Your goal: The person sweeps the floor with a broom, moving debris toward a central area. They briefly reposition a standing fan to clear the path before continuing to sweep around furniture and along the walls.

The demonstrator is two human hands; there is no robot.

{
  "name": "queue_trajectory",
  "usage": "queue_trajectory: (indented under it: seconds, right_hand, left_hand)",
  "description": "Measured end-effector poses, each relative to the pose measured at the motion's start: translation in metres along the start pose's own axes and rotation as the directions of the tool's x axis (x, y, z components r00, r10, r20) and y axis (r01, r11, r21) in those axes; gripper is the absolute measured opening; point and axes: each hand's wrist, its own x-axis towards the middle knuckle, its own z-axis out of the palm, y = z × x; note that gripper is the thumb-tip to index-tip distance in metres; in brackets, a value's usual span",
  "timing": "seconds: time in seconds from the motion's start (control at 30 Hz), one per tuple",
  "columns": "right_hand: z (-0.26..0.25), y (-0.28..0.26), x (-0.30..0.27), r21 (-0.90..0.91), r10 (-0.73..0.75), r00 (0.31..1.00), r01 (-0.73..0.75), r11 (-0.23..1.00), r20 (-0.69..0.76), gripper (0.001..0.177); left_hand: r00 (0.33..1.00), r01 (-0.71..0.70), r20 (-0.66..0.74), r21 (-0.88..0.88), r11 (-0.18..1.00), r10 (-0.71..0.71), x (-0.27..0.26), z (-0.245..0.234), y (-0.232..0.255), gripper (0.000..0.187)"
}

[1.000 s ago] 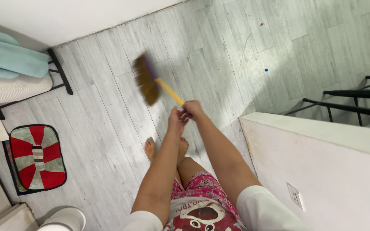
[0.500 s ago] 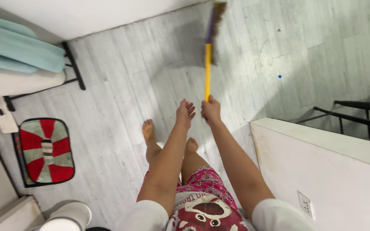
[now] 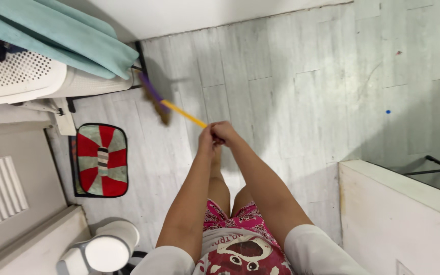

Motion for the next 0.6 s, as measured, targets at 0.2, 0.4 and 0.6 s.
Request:
queue_trajectory:
  seconds: [0.2,0.4,0.6]
  right_hand:
    - [-0.071,-0.011,0.041,-0.04,0.003,0.822,-0.032,0.999,-0.569,0.015]
    - [-0.066,-0.022,0.008,-0.13,-0.253,0.711,0.224,0.966,-0.656,0.008]
    - [0.014,-0.038,-0.042,0.202,-0.174,0.922,0.254,0.946,-0.346,0.019]
  left_hand:
    - [0.965,0.174,0.192,0.033,0.984,-0.177,-0.006,0.04,0.01,0.055]
    - [0.974,0.187,0.135,-0.01,0.982,-0.184,0.004,0.06,0.027,0.055]
    - [0.989,0.034,-0.132,-0.247,0.969,-0.068,0.022,0.028,0.049,0.048]
